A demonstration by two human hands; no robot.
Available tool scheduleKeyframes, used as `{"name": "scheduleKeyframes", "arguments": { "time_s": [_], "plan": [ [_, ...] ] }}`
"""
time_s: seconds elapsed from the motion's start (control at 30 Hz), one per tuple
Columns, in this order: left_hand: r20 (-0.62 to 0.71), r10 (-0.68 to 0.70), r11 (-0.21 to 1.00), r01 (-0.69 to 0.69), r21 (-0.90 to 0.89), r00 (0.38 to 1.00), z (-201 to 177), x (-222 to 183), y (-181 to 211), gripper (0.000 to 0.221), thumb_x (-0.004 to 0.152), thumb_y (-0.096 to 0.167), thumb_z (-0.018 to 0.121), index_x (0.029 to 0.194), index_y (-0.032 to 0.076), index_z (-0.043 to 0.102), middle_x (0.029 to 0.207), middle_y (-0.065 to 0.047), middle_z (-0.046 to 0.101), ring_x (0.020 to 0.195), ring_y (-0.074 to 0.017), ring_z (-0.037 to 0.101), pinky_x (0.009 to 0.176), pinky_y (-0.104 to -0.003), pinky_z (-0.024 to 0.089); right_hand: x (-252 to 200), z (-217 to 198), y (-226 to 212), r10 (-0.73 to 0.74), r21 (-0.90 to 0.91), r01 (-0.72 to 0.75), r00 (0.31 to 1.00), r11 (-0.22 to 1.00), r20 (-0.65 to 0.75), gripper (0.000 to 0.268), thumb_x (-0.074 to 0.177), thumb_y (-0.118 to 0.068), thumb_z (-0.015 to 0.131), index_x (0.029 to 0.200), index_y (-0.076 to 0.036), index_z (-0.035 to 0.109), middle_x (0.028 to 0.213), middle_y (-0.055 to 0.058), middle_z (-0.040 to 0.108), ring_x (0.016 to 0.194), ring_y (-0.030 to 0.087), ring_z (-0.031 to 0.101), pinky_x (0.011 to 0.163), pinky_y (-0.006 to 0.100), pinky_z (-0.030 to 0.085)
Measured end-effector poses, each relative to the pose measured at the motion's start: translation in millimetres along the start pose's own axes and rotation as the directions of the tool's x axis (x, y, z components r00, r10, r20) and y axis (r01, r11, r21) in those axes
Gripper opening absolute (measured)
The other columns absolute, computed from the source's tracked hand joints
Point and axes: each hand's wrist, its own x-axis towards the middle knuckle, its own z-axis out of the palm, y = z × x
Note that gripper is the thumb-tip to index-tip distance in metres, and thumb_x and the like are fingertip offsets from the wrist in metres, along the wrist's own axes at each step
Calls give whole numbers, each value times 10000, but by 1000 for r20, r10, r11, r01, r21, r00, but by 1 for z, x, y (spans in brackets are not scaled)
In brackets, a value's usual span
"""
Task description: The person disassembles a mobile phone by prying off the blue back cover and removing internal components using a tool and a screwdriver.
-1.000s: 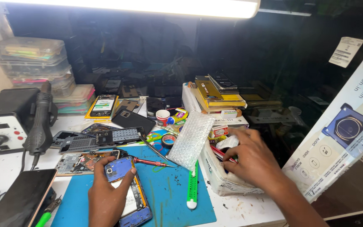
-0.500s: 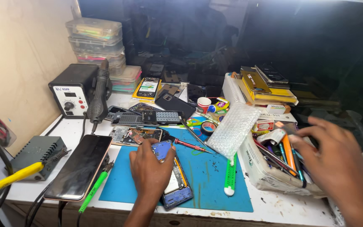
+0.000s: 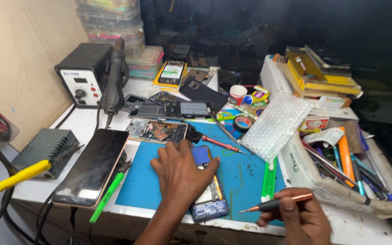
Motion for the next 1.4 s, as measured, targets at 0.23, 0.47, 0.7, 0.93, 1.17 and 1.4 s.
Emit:
{"name": "scheduleKeyframes", "arguments": {
  "time_s": [0.23, 0.47, 0.7, 0.93, 1.17, 1.4],
  "plan": [
    [-32, 88, 995, -89, -37, 996, 7, -1, -3, 664, 739, 536, 765, 1072, -16, 605, 1085, -199, 526, 1076, -372, 509, 894, -539, 361, -17, 8, 13, -7, -222, 50, 981, 974, 193, 212, 981, -28, 763, 1026, 33, 566, 828, 144, 654, 710, 148, 565, 618, 295, 471],
    [-102, 132, 989, -138, -59, 986, 14, -4, -8, 678, 714, 516, 795, 1060, -36, 610, 1085, -224, 526, 1057, -393, 515, 916, -535, 379, -18, 37, -44, 251, -285, -193, 950, 939, 186, 280, 928, -142, 626, 1129, 21, 731, 927, 115, 789, 764, 138, 743, 614, 276, 585],
    [-119, 157, 983, -167, -76, 980, 18, -5, -10, 656, 731, 508, 798, 1039, -41, 615, 1071, -218, 523, 1045, -384, 522, 904, -516, 392, -23, 45, -51, 271, -404, -190, 950, 895, 154, 156, 835, -78, 768, 946, 30, 746, 839, 110, 800, 775, 122, 761, 687, 258, 600],
    [-126, 164, 981, -175, -85, 978, 19, -5, -11, 664, 729, 512, 804, 1036, -47, 616, 1066, -218, 523, 1036, -382, 525, 912, -508, 394, -24, 45, -52, 209, -450, -102, 958, 887, 194, 150, 811, -93, 796, 905, 17, 756, 833, 90, 797, 756, 82, 710, 672, 241, 575],
    [-150, 170, 979, -184, -88, 974, 19, -7, -10, 655, 726, 495, 819, 1037, -48, 623, 1068, -221, 525, 1034, -379, 531, 897, -502, 404, -28, 43, -50, 188, -433, -77, 957, 898, 220, 162, 830, -92, 802, 937, 26, 777, 829, 100, 782, 744, 89, 683, 655, 238, 547],
    [-133, 189, 976, -201, -86, 973, 20, -7, -10, 674, 727, 484, 824, 1063, -60, 610, 1073, -218, 526, 1033, -374, 537, 878, -499, 411, -30, 45, -51, 120, -394, -3, 954, 919, 274, 177, 852, -68, 774, 999, 31, 786, 885, 90, 791, 817, 90, 715, 723, 230, 569]
  ]
}}
